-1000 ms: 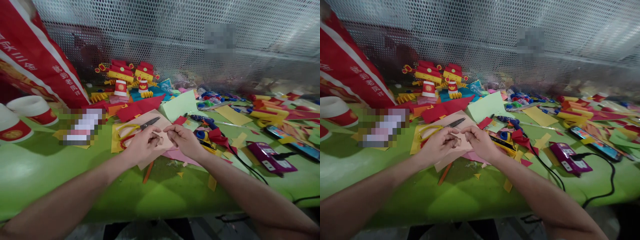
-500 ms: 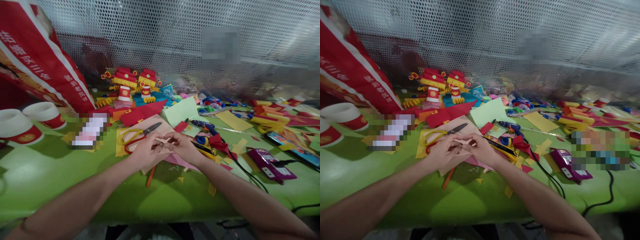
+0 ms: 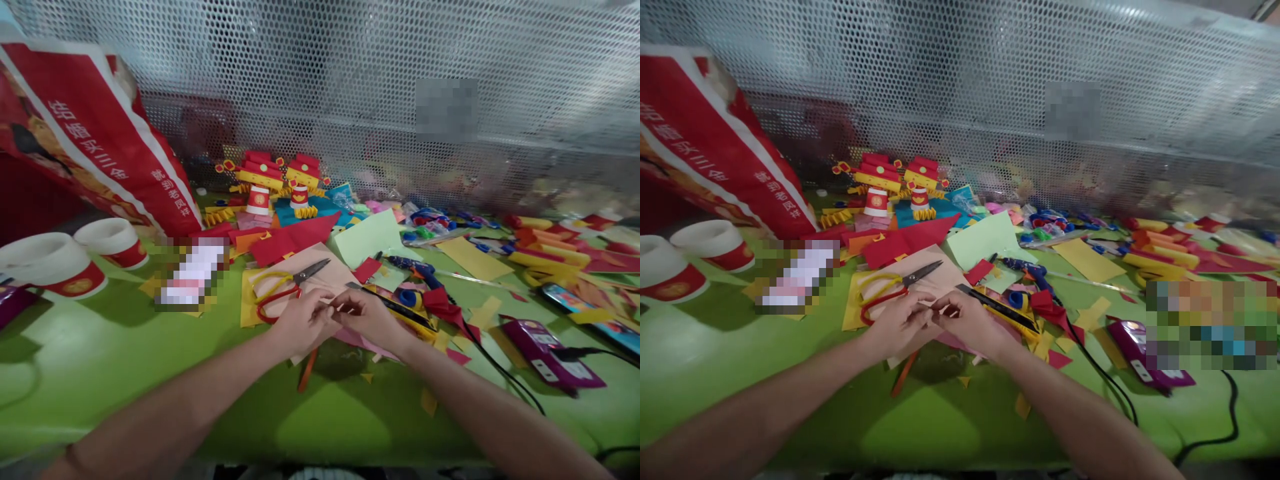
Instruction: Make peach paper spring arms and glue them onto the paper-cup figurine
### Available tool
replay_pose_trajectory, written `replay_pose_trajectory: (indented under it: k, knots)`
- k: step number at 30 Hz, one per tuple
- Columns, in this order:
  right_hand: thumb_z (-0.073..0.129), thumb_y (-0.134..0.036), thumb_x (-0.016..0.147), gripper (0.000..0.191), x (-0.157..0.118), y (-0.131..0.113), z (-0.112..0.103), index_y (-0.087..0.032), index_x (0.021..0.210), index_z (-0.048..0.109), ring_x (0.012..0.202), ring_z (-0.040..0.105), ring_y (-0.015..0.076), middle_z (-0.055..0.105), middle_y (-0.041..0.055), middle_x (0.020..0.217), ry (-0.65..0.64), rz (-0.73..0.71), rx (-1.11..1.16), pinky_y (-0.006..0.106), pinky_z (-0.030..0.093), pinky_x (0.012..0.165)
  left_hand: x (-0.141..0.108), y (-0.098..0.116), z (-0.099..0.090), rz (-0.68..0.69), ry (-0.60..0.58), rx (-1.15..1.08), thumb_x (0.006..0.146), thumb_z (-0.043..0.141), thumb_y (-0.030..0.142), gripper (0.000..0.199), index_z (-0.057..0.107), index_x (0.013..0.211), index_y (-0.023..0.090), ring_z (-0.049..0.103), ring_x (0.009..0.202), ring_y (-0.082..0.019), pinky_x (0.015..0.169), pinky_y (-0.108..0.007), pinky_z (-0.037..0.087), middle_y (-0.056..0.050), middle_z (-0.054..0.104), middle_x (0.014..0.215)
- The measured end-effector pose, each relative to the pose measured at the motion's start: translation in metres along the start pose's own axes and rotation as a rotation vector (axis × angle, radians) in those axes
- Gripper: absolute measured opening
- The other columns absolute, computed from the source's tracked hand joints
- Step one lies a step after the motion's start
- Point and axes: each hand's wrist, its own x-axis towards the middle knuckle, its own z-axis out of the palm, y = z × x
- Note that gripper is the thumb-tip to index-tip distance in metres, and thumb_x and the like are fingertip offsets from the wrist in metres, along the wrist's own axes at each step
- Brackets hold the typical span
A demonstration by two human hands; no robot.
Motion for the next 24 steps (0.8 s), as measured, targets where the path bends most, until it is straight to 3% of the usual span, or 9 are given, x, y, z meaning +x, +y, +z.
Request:
replay_pose_trajectory:
  k: [6, 12, 20, 24]
  knots:
    - [0.059, -0.023, 0.064, 0.006, 0.0014, -0.0036, 0.0037, -0.019, 0.069, 0.06, 0.063, 0.057, 0.0134, 0.064, 0.0009, 0.071, 0.027, 0.022, 0.001, 0.027, 0.046, 0.06, 0.0013, -0.0042, 0.0015, -0.038, -0.014, -0.081, 0.077, 0.047, 0.015, 0.021, 0.055, 0.096, 0.019, 0.067, 0.084, -0.019, 0.07, -0.031, 0.052, -0.007, 0.07, 0.09]
    - [0.059, -0.021, 0.063, 0.005, 0.0005, -0.0084, 0.0033, -0.018, 0.068, 0.059, 0.064, 0.057, 0.0135, 0.063, 0.0015, 0.07, 0.011, 0.047, 0.0, 0.027, 0.046, 0.06, 0.0022, -0.006, 0.0021, -0.076, -0.03, -0.018, 0.076, 0.046, 0.013, 0.023, 0.056, 0.095, 0.019, 0.067, 0.083, -0.02, 0.073, -0.032, 0.051, -0.006, 0.071, 0.088]
    - [0.057, -0.022, 0.069, 0.004, 0.0003, -0.0066, 0.0027, -0.019, 0.069, 0.057, 0.067, 0.055, 0.0143, 0.061, 0.0014, 0.07, -0.05, 0.028, -0.048, 0.027, 0.043, 0.061, 0.0017, -0.0023, 0.0002, -0.127, -0.052, -0.095, 0.077, 0.044, 0.015, 0.022, 0.057, 0.095, 0.018, 0.065, 0.066, -0.018, 0.064, -0.03, 0.052, -0.004, 0.07, 0.077]
    - [0.057, -0.02, 0.07, 0.003, 0.0, -0.008, 0.0005, -0.019, 0.068, 0.056, 0.065, 0.052, 0.0132, 0.06, 0.0009, 0.07, -0.084, 0.017, -0.056, 0.026, 0.04, 0.06, 0.0018, -0.002, 0.0005, -0.117, -0.065, -0.165, 0.077, 0.044, 0.015, 0.023, 0.056, 0.097, 0.017, 0.066, 0.069, -0.018, 0.063, -0.029, 0.052, -0.005, 0.068, 0.079]
